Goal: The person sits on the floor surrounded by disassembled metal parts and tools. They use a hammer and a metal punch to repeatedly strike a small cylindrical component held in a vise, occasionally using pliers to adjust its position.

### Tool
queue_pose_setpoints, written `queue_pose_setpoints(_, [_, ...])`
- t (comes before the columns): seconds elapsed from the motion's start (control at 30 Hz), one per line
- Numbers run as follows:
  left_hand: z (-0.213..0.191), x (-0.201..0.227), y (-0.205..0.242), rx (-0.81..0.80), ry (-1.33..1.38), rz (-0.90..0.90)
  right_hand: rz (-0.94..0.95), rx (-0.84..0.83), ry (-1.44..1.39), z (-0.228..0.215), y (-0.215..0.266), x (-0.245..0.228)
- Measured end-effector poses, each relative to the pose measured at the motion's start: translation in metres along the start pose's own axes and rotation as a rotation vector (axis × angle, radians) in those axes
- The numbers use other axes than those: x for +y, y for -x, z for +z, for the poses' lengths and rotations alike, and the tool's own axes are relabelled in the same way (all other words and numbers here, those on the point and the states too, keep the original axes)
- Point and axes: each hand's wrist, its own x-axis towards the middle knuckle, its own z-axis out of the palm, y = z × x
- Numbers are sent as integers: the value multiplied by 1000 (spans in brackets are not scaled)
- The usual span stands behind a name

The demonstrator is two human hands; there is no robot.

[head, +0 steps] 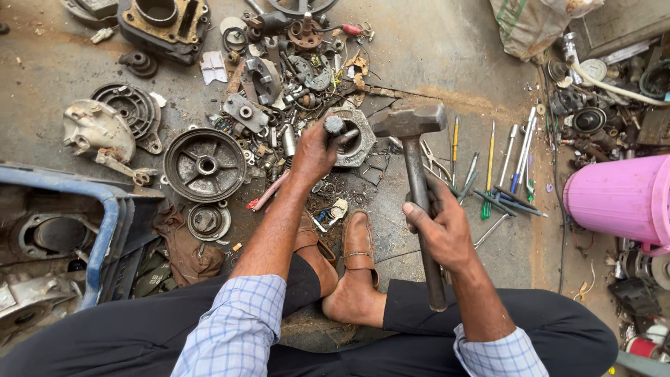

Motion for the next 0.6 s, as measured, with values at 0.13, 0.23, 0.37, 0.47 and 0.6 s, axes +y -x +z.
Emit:
queue_pose_setpoints(0.13, [18, -6, 22, -115, -78, 35, -136, -10, 186, -1, 0, -28])
queue_pose_setpoints(0.23, [38, -7, 35, 25, -83, 155, -498, 34, 354, -8, -2, -9])
queue_pose_setpoints(0.37, [18, -12, 20, 13, -146, -76, -75, 168, 185, 1, -24, 74])
queue_pose_setpoints(0.47, [-3, -6, 7, 88, -56, -197, 186, 255, -116, 19, -48, 160])
queue_pose_setpoints(0.6, [-19, -6, 13, 240, -77, -153, 452, 442, -126, 40, -64, 278])
